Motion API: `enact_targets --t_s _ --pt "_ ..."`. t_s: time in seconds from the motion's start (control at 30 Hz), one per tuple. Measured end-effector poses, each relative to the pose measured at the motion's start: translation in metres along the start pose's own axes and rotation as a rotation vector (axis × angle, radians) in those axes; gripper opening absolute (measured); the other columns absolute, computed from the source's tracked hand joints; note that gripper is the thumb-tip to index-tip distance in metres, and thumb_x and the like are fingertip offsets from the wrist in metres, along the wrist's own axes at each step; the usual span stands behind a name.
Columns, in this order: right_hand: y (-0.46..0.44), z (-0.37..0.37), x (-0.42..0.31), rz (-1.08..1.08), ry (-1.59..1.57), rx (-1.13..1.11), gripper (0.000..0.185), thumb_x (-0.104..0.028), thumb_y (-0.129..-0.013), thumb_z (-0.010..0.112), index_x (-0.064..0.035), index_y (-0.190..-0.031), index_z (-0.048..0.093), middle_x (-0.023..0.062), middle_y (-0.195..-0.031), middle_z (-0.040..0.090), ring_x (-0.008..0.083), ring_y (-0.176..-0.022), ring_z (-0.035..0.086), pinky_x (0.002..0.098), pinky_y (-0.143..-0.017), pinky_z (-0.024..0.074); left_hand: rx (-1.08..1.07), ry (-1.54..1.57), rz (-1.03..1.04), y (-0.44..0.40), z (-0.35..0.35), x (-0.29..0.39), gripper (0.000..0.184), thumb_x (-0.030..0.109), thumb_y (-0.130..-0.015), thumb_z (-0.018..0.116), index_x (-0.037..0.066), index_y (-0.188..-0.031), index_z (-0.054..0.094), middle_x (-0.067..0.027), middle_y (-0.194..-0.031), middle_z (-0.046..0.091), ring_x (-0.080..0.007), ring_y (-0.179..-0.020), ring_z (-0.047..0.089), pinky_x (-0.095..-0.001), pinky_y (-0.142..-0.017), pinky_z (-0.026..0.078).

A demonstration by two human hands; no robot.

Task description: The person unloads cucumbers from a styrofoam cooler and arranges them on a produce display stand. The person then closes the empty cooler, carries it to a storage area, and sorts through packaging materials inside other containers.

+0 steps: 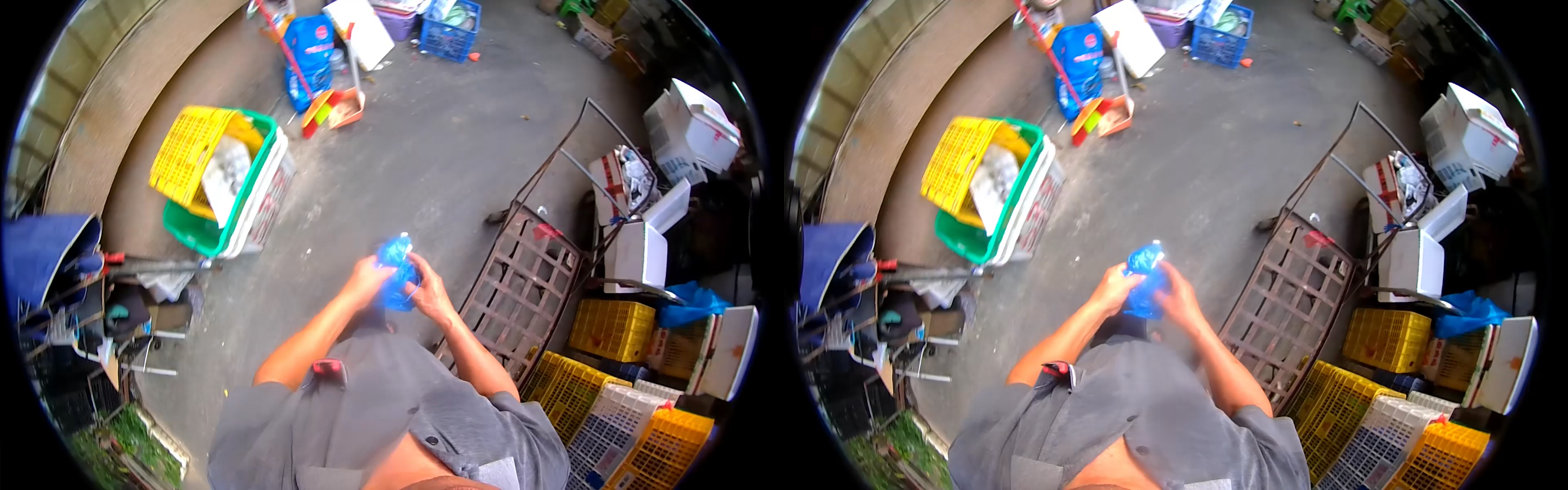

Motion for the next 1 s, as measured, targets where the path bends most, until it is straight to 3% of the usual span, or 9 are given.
enact_targets --t_s 0.13,0.23,0.37,0.47,0.63,0.7,0.8,0.9,1.0 --pt "-0.077 -0.055 -0.004 0.003 0.135 0.217 0.061 -0.021 -0.087 0.073 -0.0011 -0.138 0.047 0.0146 -0.123 0.064 0.0225 -0.113 0.061 0.0357 -0.096 0.0503 -0.189 -0.01 0.032 -0.099 0.027 0.041 0.03 0.013 -0.092 0.066 0.001 -0.119 0.064 -0.0056 -0.106 0.069 -0.0133 -0.094 0.065 -0.0309 -0.086 0.055" --pt "-0.13 -0.113 -0.02 0.055 -0.093 0.339 0.052 -0.005 -0.086 0.066 -0.002 -0.135 0.051 0.015 -0.116 0.066 0.0214 -0.1 0.066 0.0355 -0.085 0.0555 -0.408 -0.063 -0.047 -0.164 0.064 0.098 0.037 0.016 -0.092 0.069 0.001 -0.125 0.061 -0.007 -0.112 0.068 -0.0139 -0.1 0.064 -0.0316 -0.09 0.054" --pt "-0.182 -0.182 -0.059 0.145 -0.278 0.41 0.058 -0.019 -0.086 0.074 -0.0006 -0.135 0.049 0.0094 -0.118 0.062 0.0168 -0.108 0.06 0.0316 -0.093 0.0505 -0.528 -0.285 -0.024 -0.226 0.109 0.174 0.053 0.022 -0.089 0.075 0.001 -0.133 0.056 -0.0091 -0.118 0.067 -0.0157 -0.106 0.063 -0.0335 -0.094 0.052" --pt "-0.225 -0.232 -0.044 0.147 -0.269 0.481 0.055 -0.017 -0.086 0.073 -0.0002 -0.133 0.051 0.0088 -0.116 0.063 0.0159 -0.104 0.061 0.0317 -0.092 0.0516 -0.507 -0.402 -0.003 -0.267 0.143 0.232 0.053 0.024 -0.087 0.077 0.0 -0.13 0.058 -0.0091 -0.116 0.068 -0.015 -0.105 0.063 -0.0331 -0.094 0.051" --pt "-0.314 -0.302 -0.005 0.28 -0.4 0.411 0.053 -0.011 -0.085 0.07 0.0008 -0.133 0.051 0.0082 -0.116 0.063 0.0162 -0.105 0.061 0.0312 -0.091 0.0517 -0.506 -0.676 0.068 -0.402 0.164 0.253 0.041 0.023 -0.085 0.077 -0.002 -0.117 0.067 -0.0074 -0.104 0.071 -0.0132 -0.096 0.064 -0.0314 -0.087 0.053" --pt "-0.355 -0.343 0.0 0.199 -0.43 0.333 0.059 -0.012 -0.087 0.07 -0.001 -0.14 0.047 0.0104 -0.127 0.06 0.0175 -0.11 0.059 0.0313 -0.09 0.0508 -0.447 -0.729 0.075 -0.46 0.174 0.271 0.035 0.022 -0.085 0.075 -0.001 -0.11 0.07 -0.0061 -0.098 0.072 -0.013 -0.089 0.065 -0.0305 -0.082 0.053" --pt "-0.411 -0.41 -0.002 0.226 -0.403 0.285 0.064 -0.018 -0.091 0.069 -0.0043 -0.147 0.042 0.0131 -0.138 0.056 0.0195 -0.11 0.062 0.0305 -0.086 0.0496 -0.344 -0.63 0.094 -0.512 0.182 0.311 0.032 0.019 -0.086 0.073 -0.001 -0.111 0.069 -0.0072 -0.097 0.072 -0.0138 -0.088 0.066 -0.0315 -0.08 0.054" --pt "-0.46 -0.497 -0.006 0.201 -0.261 0.337 0.059 -0.022 -0.093 0.068 -0.0019 -0.143 0.046 0.013 -0.132 0.06 0.0192 -0.095 0.069 0.0314 -0.083 0.0488 -0.238 -0.453 0.154 -0.578 0.201 0.379 0.028 0.014 -0.087 0.072 -0.002 -0.11 0.067 -0.0075 -0.096 0.072 -0.0139 -0.085 0.067 -0.031 -0.077 0.055" --pt "-0.495 -0.564 -0.011 0.252 -0.343 0.415 0.054 -0.023 -0.094 0.066 -0.001 -0.14 0.051 0.0119 -0.124 0.065 0.0167 -0.094 0.068 0.0312 -0.082 0.0488 -0.066 -0.417 0.314 -0.636 0.214 0.471 0.025 0.014 -0.087 0.073 0.0 -0.108 0.067 -0.0046 -0.094 0.071 -0.0122 -0.084 0.066 -0.0292 -0.075 0.055"
Point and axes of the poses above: each hand's wrist, its own y-axis away from the middle knuckle, its own z-axis out of the palm, x = y × z, the point moved 7 cm from there along -y, towards the middle knuckle
